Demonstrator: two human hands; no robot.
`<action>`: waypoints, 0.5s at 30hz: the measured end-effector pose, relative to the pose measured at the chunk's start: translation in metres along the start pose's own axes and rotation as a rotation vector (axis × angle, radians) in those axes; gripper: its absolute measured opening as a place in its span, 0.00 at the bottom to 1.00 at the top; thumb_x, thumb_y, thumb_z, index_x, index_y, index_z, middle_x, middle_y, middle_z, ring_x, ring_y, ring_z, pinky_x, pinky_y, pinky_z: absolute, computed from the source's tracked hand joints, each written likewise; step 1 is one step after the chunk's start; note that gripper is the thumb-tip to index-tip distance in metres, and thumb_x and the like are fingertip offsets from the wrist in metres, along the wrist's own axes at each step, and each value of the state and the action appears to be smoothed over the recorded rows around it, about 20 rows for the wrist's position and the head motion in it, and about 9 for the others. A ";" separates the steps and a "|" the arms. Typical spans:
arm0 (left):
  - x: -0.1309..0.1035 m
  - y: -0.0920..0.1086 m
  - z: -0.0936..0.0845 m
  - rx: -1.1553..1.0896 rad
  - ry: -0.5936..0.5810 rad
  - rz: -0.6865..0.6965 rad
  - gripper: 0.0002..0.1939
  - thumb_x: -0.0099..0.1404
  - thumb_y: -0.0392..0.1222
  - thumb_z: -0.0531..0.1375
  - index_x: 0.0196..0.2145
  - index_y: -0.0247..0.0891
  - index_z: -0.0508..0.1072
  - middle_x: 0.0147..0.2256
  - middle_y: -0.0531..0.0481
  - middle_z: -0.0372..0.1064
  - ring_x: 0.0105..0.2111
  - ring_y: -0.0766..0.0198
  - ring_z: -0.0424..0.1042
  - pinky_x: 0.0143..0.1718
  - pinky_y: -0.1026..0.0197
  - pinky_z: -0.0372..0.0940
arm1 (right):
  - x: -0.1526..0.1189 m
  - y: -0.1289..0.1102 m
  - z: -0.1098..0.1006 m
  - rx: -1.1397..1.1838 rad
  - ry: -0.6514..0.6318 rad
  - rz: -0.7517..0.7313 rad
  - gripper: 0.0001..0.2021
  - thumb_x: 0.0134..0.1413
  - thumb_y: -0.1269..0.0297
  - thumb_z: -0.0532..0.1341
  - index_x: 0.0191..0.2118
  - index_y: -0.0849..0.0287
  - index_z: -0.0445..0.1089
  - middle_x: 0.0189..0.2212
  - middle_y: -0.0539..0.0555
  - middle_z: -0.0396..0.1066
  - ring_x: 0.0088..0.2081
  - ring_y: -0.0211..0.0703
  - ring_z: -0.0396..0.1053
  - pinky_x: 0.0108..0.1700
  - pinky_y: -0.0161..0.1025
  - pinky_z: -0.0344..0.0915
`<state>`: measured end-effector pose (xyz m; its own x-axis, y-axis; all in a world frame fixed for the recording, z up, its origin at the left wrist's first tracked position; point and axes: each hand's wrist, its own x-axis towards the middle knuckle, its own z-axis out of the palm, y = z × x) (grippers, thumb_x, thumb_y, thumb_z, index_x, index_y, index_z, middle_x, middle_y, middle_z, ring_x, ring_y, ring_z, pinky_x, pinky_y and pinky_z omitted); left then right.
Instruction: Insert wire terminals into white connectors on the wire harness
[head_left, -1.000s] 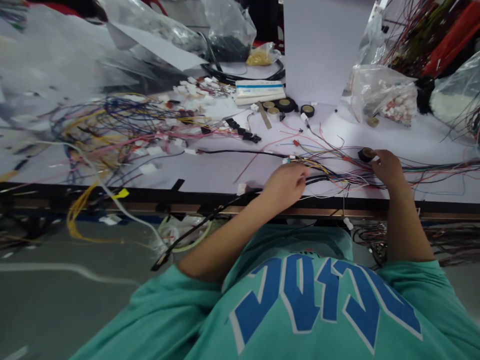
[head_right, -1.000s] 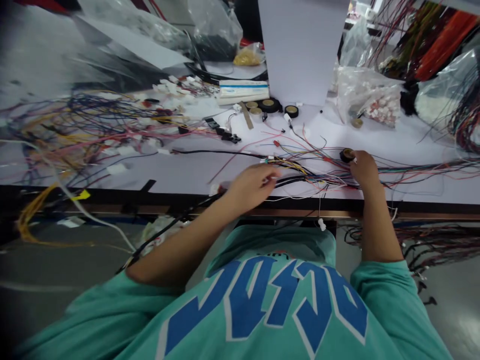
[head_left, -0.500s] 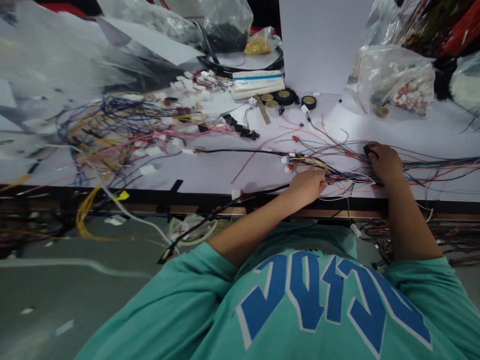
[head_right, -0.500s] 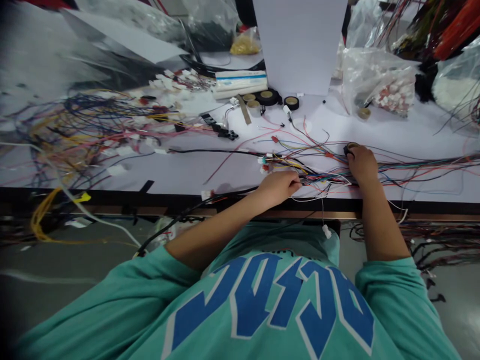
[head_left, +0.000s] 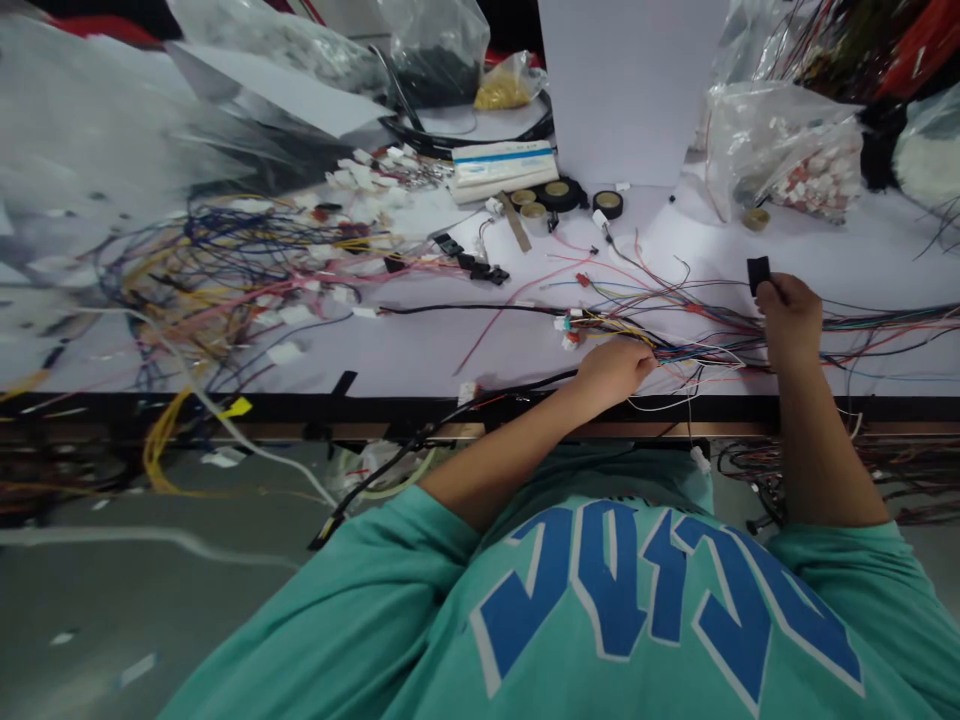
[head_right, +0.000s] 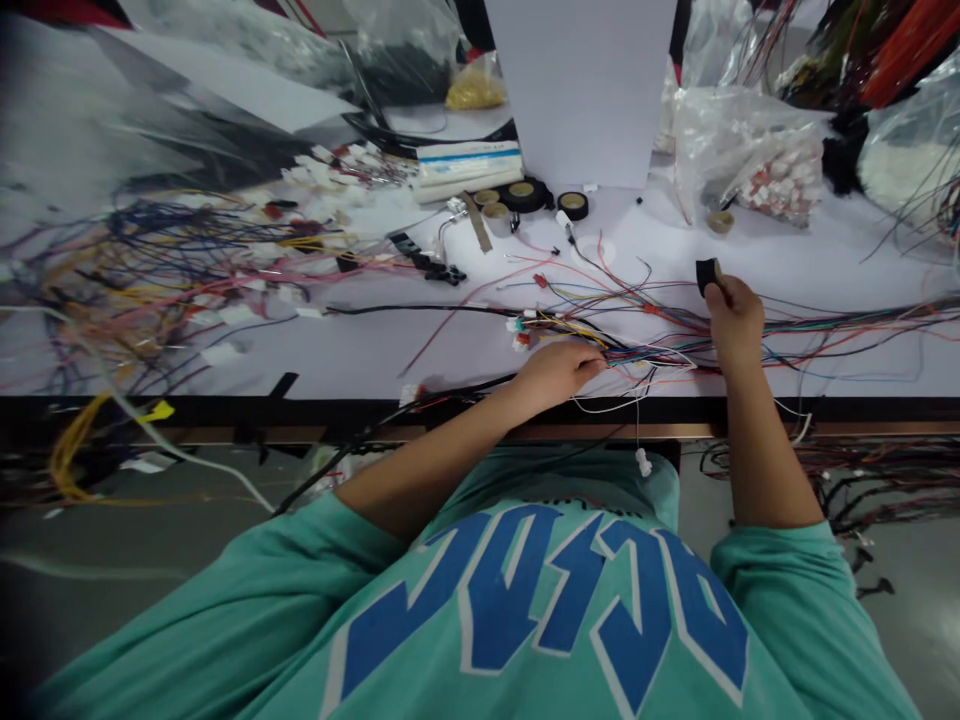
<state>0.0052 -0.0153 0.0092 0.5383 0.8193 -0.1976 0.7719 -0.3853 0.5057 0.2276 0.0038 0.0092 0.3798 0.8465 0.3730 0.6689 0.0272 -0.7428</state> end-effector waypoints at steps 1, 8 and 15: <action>0.002 -0.001 0.000 -0.020 0.008 0.011 0.15 0.62 0.39 0.49 0.33 0.33 0.75 0.34 0.44 0.73 0.36 0.60 0.69 0.35 0.63 0.59 | -0.009 -0.012 -0.004 0.190 -0.015 0.039 0.09 0.49 0.58 0.53 0.26 0.58 0.64 0.21 0.50 0.63 0.24 0.37 0.62 0.28 0.37 0.60; 0.010 -0.007 0.003 -0.469 0.082 -0.023 0.10 0.53 0.33 0.51 0.21 0.33 0.70 0.20 0.53 0.63 0.22 0.70 0.60 0.25 0.67 0.54 | -0.100 -0.076 -0.008 0.778 -0.597 0.393 0.20 0.35 0.45 0.64 0.21 0.59 0.63 0.14 0.45 0.59 0.14 0.29 0.54 0.16 0.30 0.52; 0.006 -0.003 -0.010 -0.888 -0.095 -0.240 0.07 0.43 0.28 0.49 0.19 0.33 0.65 0.11 0.58 0.50 0.11 0.75 0.46 0.15 0.67 0.40 | -0.113 -0.059 0.017 0.621 -0.550 0.565 0.24 0.33 0.40 0.62 0.22 0.59 0.62 0.10 0.42 0.55 0.11 0.27 0.49 0.12 0.28 0.47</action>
<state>0.0029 -0.0050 0.0149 0.4532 0.7816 -0.4286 0.3453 0.2894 0.8928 0.1347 -0.0845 0.0014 0.0853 0.9447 -0.3166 -0.0301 -0.3152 -0.9485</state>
